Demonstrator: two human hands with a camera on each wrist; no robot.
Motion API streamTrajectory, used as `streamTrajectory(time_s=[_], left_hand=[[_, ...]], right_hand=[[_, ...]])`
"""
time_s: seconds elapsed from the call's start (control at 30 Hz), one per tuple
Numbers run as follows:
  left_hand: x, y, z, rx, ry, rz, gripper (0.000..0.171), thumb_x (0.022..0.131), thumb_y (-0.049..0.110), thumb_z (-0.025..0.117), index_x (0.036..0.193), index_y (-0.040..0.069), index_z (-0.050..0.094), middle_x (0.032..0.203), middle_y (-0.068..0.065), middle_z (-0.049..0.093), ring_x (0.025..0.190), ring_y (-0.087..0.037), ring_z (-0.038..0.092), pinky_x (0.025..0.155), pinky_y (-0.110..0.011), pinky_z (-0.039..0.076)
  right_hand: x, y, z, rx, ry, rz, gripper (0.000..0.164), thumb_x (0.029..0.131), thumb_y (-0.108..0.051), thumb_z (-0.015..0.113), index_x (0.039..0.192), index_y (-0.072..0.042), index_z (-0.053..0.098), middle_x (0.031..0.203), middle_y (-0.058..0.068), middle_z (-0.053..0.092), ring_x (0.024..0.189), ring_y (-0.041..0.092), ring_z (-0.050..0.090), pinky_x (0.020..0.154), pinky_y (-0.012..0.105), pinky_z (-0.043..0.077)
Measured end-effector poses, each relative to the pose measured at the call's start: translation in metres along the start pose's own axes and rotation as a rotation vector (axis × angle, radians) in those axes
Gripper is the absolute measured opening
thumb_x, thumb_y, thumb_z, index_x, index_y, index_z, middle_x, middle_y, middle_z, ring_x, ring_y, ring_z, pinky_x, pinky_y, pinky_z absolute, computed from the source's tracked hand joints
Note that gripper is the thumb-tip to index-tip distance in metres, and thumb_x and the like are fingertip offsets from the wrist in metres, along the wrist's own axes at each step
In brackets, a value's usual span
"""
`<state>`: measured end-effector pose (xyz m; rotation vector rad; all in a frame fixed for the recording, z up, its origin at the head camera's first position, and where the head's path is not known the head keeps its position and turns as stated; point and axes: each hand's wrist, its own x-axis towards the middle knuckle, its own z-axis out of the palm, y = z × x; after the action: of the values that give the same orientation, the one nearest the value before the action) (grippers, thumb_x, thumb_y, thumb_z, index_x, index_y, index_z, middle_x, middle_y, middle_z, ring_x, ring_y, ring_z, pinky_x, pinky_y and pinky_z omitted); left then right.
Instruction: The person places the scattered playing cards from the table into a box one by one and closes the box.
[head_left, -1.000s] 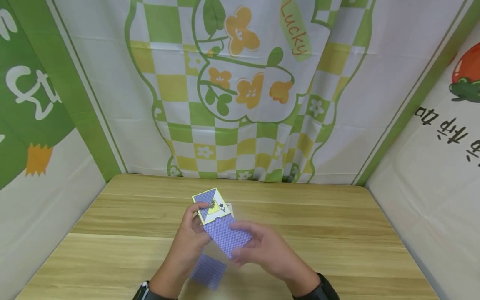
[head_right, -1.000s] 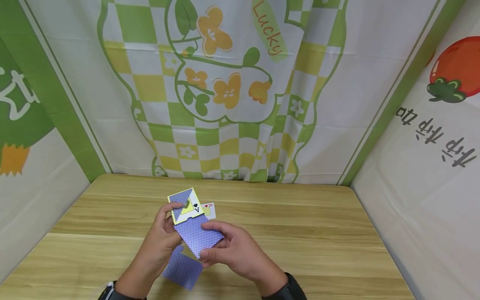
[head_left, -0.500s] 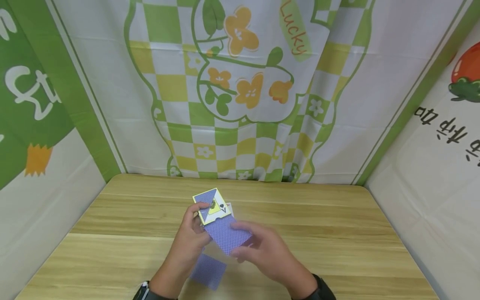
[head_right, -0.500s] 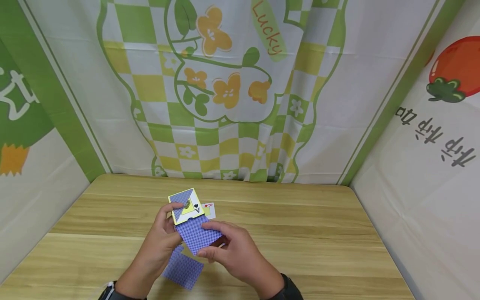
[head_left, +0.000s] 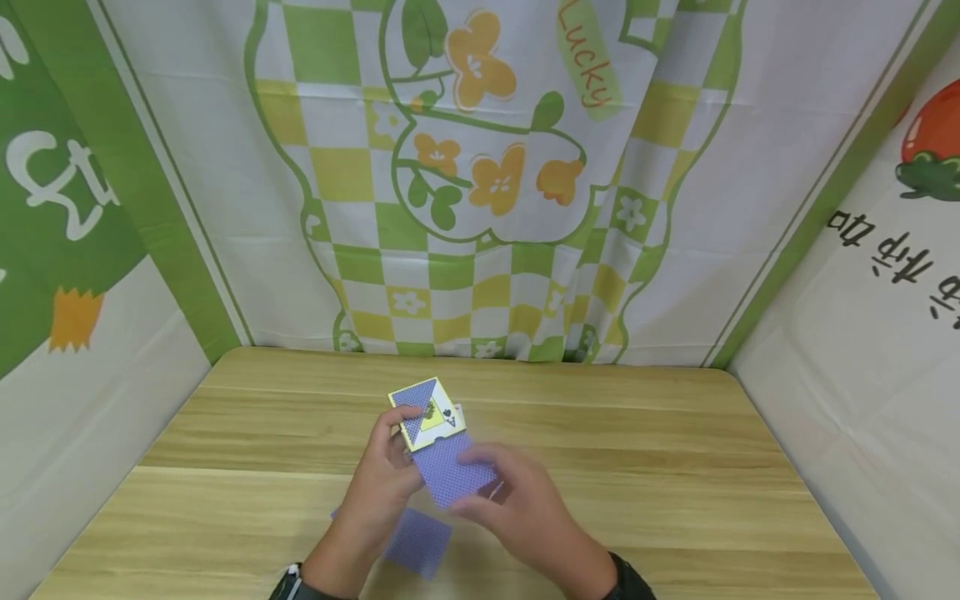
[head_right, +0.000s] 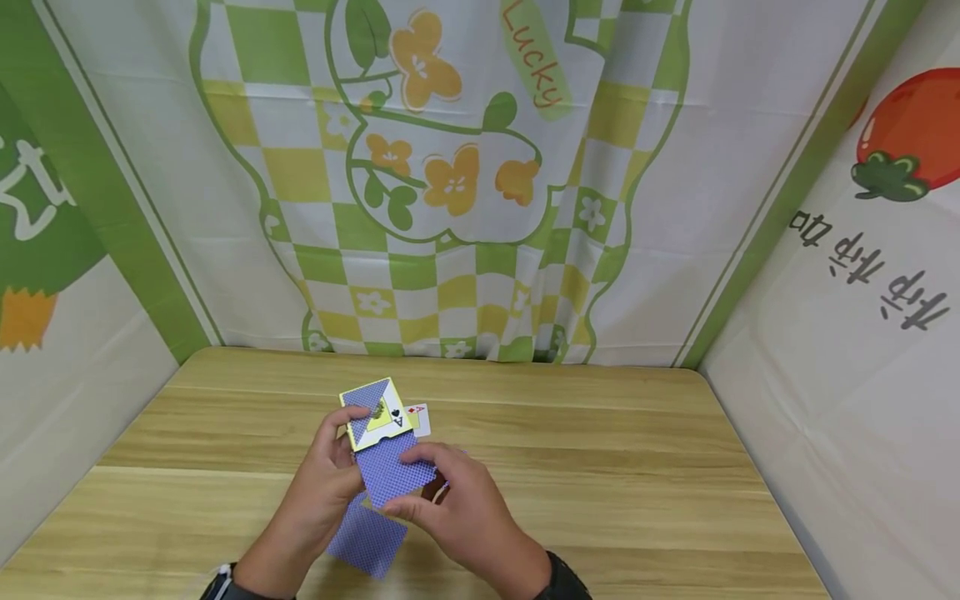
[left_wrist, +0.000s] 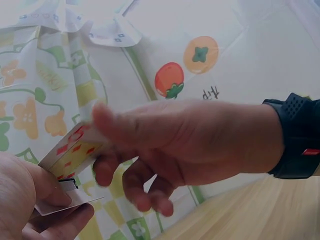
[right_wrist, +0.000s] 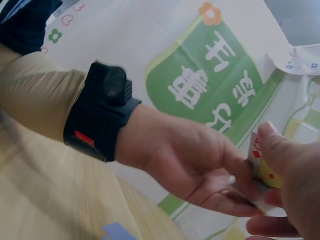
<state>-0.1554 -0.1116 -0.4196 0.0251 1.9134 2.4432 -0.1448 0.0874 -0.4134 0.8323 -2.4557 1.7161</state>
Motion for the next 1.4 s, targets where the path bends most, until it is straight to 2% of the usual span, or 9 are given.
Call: streamTrajectory(time_s=[0.2,0.37,0.57,0.7,0.9,1.0,1.17,1.27,1.4], left_hand=[[-0.004,0.0,0.004,-0.009,-0.055,-0.027,0.071,0.081,-0.016,0.062,0.139,0.015,0.036,0.14,-0.022,0.05,0.113,-0.027,0.064,0.086,-0.032,0.057],[-0.007,0.003,0.007,-0.001,-0.084,-0.044,0.071,0.084,-0.01,0.069,0.141,0.013,0.033,0.135,-0.022,0.05,0.11,-0.028,0.064,0.088,-0.032,0.057],[-0.005,0.011,0.001,0.002,-0.027,-0.027,0.072,0.082,-0.012,0.066,0.141,0.015,0.034,0.136,-0.023,0.05,0.109,-0.027,0.064,0.086,-0.033,0.057],[-0.003,0.018,-0.006,-0.009,0.02,0.009,0.071,0.083,-0.015,0.063,0.139,0.015,0.034,0.14,-0.023,0.05,0.113,-0.024,0.064,0.088,-0.032,0.057],[-0.003,0.019,-0.01,-0.025,0.034,0.024,0.068,0.082,-0.015,0.063,0.136,0.017,0.035,0.14,-0.023,0.049,0.113,-0.023,0.064,0.088,-0.032,0.057],[-0.001,0.015,-0.009,-0.032,0.028,0.025,0.068,0.081,-0.015,0.064,0.135,0.017,0.037,0.137,-0.023,0.05,0.111,-0.023,0.064,0.087,-0.032,0.057],[-0.001,0.012,-0.008,-0.031,0.01,0.028,0.067,0.082,-0.016,0.063,0.135,0.015,0.037,0.134,-0.024,0.051,0.11,-0.025,0.065,0.085,-0.032,0.058],[-0.002,0.013,-0.008,-0.019,0.006,0.015,0.067,0.082,-0.014,0.063,0.136,0.015,0.035,0.137,-0.024,0.05,0.112,-0.026,0.064,0.087,-0.033,0.058],[-0.002,0.013,-0.009,-0.015,0.008,0.014,0.067,0.082,-0.013,0.064,0.136,0.015,0.035,0.137,-0.024,0.05,0.111,-0.027,0.064,0.088,-0.034,0.057]], right_hand=[[0.006,0.011,0.003,-0.071,0.1,0.044,0.051,0.083,-0.028,0.082,0.123,-0.014,0.053,0.095,0.0,0.065,0.072,0.008,0.061,0.06,0.026,0.055],[0.013,0.02,-0.002,-0.147,0.174,0.092,0.043,0.089,-0.028,0.078,0.122,-0.011,0.055,0.085,-0.003,0.059,0.065,0.006,0.055,0.054,0.024,0.05],[0.022,0.034,-0.007,-0.169,0.195,0.156,0.034,0.097,-0.031,0.069,0.121,-0.01,0.06,0.087,-0.001,0.06,0.068,0.01,0.056,0.058,0.026,0.05],[0.03,0.057,-0.01,-0.221,0.163,0.194,0.029,0.1,-0.03,0.065,0.12,-0.009,0.062,0.091,-0.001,0.062,0.075,0.012,0.058,0.064,0.027,0.052],[0.033,0.095,-0.006,-0.348,0.001,0.312,0.025,0.101,-0.024,0.058,0.123,-0.012,0.064,0.111,0.002,0.066,0.1,0.017,0.062,0.086,0.041,0.053],[0.035,0.109,-0.002,-0.47,-0.072,0.259,0.026,0.098,-0.024,0.061,0.121,-0.013,0.066,0.113,0.002,0.068,0.104,0.019,0.063,0.09,0.044,0.053],[0.044,0.117,0.004,-0.588,-0.109,0.138,0.032,0.095,-0.025,0.066,0.124,-0.01,0.065,0.112,0.005,0.069,0.103,0.022,0.064,0.09,0.044,0.053],[0.057,0.12,0.006,-0.626,-0.129,0.069,0.03,0.094,-0.024,0.069,0.12,-0.009,0.065,0.105,0.003,0.068,0.098,0.02,0.063,0.087,0.041,0.053],[0.084,0.131,0.013,-0.678,-0.169,-0.032,0.017,0.092,-0.022,0.068,0.108,-0.014,0.067,0.093,-0.002,0.066,0.087,0.018,0.062,0.079,0.037,0.054]])
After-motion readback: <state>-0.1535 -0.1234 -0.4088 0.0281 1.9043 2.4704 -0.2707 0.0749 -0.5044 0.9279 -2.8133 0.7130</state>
